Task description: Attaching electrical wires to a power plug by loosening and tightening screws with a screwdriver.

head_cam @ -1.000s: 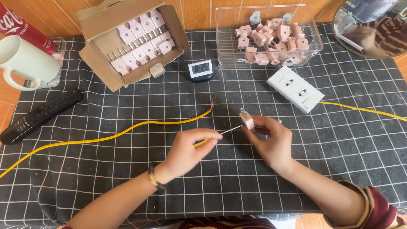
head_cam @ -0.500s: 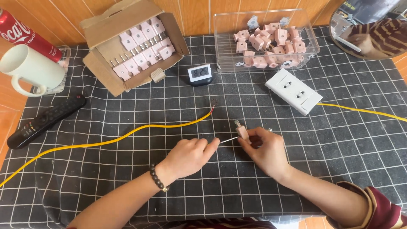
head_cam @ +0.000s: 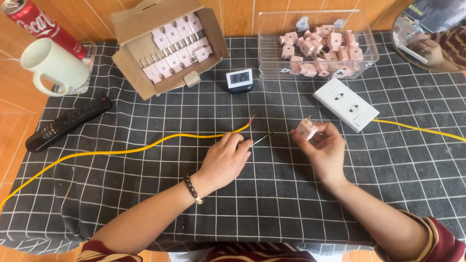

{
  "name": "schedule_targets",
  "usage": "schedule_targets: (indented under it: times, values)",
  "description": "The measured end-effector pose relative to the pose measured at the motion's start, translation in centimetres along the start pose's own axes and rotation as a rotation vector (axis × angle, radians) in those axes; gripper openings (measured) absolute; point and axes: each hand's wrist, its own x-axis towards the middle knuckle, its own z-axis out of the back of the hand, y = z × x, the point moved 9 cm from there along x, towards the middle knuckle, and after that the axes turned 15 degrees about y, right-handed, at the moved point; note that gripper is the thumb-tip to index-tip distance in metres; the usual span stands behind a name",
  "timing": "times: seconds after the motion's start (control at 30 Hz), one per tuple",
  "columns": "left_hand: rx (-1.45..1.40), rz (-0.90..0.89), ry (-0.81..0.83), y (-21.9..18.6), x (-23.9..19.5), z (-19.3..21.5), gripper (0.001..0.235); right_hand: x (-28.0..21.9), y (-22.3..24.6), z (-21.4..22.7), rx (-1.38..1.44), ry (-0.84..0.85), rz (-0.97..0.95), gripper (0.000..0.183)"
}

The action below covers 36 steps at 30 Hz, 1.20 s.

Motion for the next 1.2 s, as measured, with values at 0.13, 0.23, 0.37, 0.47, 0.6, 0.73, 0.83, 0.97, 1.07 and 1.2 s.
schedule_targets:
  times: [0.13,0.23,0.37,0.47,0.6,0.73,0.83,0.97,1.07,1.2]
  values:
    - [-0.029,-0.070,-0.157,-1.8,-0.7,3.9,0.037,-0.8,0.7,-2.5,-0.006,0.204,0.053,0.036]
    - [-0.411,-0.176,-0.184,-3.0,-0.6,5.1,0.036,-1.8,2.1,-4.6,-0.314,0.379,0.088,0.036]
    - [-0.710,-0.347,-0.227,-4.5,-0.4,6.0,0.024,-3.0,2.8,-6.2,-0.315,0.508,0.168,0.032]
    - [-0.747,-0.331,-0.227,-1.9,0.5,11.1,0.017,-2.9,3.0,-6.3,-0.290,0.494,0.118,0.046]
    - [-0.354,-0.028,-0.129,8.1,1.6,15.9,0.031,-2.0,2.8,-6.1,-0.328,0.482,0.068,0.035]
    - [0.251,0.336,0.050,17.6,2.7,17.0,0.059,-2.7,2.7,-6.6,-0.412,0.606,0.148,0.028]
    - [0.662,0.434,0.082,22.5,3.3,14.2,0.037,-2.6,2.7,-6.9,-0.422,0.630,0.132,0.023]
    - [0.892,0.478,0.019,24.2,3.8,11.0,0.014,-2.4,2.2,-6.6,-0.422,0.627,0.139,0.022]
    - [0.999,0.478,-0.067,24.6,4.4,9.8,0.014,-2.4,1.9,-6.7,-0.426,0.634,0.138,0.020]
    - [1.054,0.636,0.216,25.0,5.5,9.3,0.028,-2.2,1.9,-6.8,-0.439,0.646,0.139,0.017]
